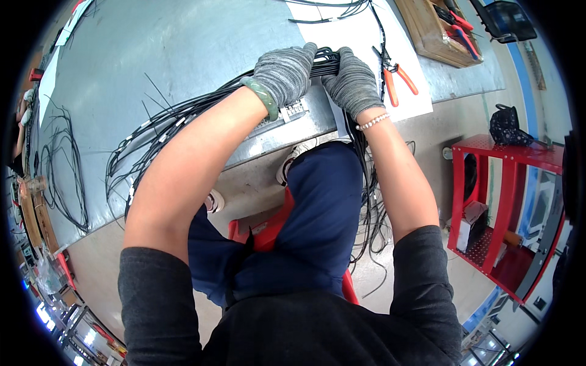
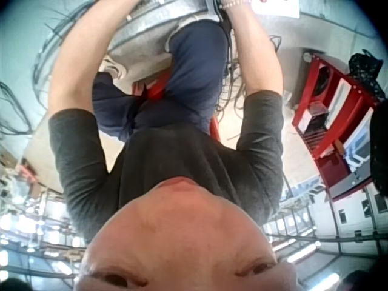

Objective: The person sits at a workbench and repeatedly gathers, aligns, and bundles a large quantity of black cables by hand. They hold the bundle against their lap and use both hands to straighten and compact the wires into a neat stack.

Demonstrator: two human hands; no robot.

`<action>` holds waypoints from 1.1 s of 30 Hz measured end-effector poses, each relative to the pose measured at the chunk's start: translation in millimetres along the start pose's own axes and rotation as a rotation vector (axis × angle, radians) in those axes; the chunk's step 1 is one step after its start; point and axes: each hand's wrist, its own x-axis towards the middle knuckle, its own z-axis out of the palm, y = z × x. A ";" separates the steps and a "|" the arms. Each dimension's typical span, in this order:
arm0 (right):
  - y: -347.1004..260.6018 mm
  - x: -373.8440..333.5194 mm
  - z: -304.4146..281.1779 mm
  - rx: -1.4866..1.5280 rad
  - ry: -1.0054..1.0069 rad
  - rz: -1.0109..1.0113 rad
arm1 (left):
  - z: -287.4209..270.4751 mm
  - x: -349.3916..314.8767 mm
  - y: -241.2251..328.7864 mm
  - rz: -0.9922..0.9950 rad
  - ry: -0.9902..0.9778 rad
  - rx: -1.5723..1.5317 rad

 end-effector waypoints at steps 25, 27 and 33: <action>-52.7 -48.8 -64.4 -0.070 0.017 -0.042 | -60.5 -39.0 27.9 0.094 0.018 -0.164; -66.3 -42.0 -77.4 -0.170 -0.033 -0.102 | -65.2 -39.0 21.7 0.123 0.042 -0.197; -50.6 -41.7 -66.2 0.603 -0.222 0.054 | -67.2 -41.2 -1.5 0.245 0.066 -0.282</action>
